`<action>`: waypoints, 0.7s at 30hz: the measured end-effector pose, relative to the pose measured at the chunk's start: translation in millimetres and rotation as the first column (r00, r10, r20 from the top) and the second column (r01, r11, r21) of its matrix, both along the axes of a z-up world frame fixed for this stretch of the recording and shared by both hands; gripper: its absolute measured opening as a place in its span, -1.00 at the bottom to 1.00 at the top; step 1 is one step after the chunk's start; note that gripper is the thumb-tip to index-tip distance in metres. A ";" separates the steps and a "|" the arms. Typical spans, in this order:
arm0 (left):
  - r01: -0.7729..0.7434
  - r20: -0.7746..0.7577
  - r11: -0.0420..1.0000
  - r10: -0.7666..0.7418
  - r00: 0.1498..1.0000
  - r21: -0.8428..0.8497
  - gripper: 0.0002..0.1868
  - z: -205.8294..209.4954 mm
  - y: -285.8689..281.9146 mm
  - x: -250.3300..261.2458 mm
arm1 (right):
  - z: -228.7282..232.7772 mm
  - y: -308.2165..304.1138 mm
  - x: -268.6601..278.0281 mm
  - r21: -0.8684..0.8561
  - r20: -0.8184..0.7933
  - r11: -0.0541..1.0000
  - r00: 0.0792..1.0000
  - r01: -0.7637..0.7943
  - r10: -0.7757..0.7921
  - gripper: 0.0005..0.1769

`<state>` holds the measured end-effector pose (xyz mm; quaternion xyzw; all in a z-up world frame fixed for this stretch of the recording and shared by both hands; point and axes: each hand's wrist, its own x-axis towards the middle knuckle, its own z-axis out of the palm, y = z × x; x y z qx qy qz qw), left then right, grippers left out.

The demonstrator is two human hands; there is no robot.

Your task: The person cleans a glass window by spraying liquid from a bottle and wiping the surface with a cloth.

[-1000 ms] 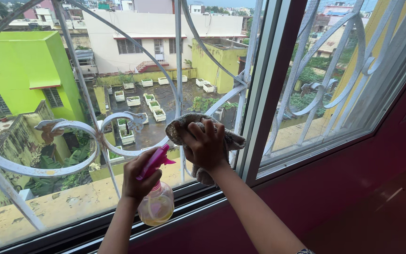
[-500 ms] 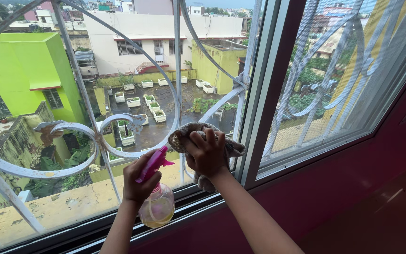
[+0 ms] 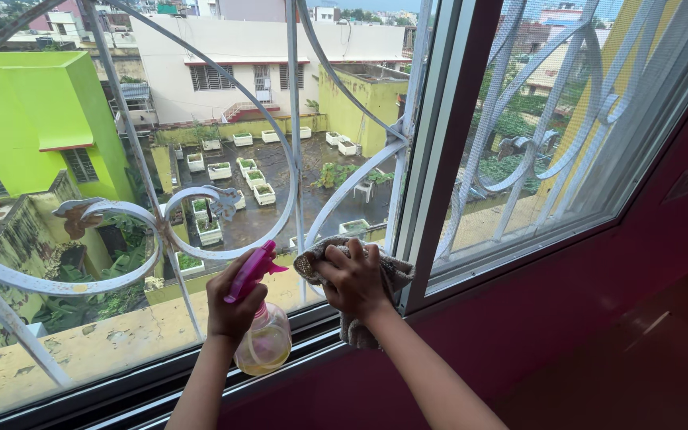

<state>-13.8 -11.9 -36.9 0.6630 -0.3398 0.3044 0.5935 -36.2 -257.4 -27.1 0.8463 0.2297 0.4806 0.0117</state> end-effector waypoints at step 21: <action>0.099 -0.164 0.988 -0.119 0.979 -0.122 -0.40 -17.3 -10.2 0.0 | 58.4 24.5 5.9 0.066 0.188 0.998 0.982 0.009 -0.021 -0.69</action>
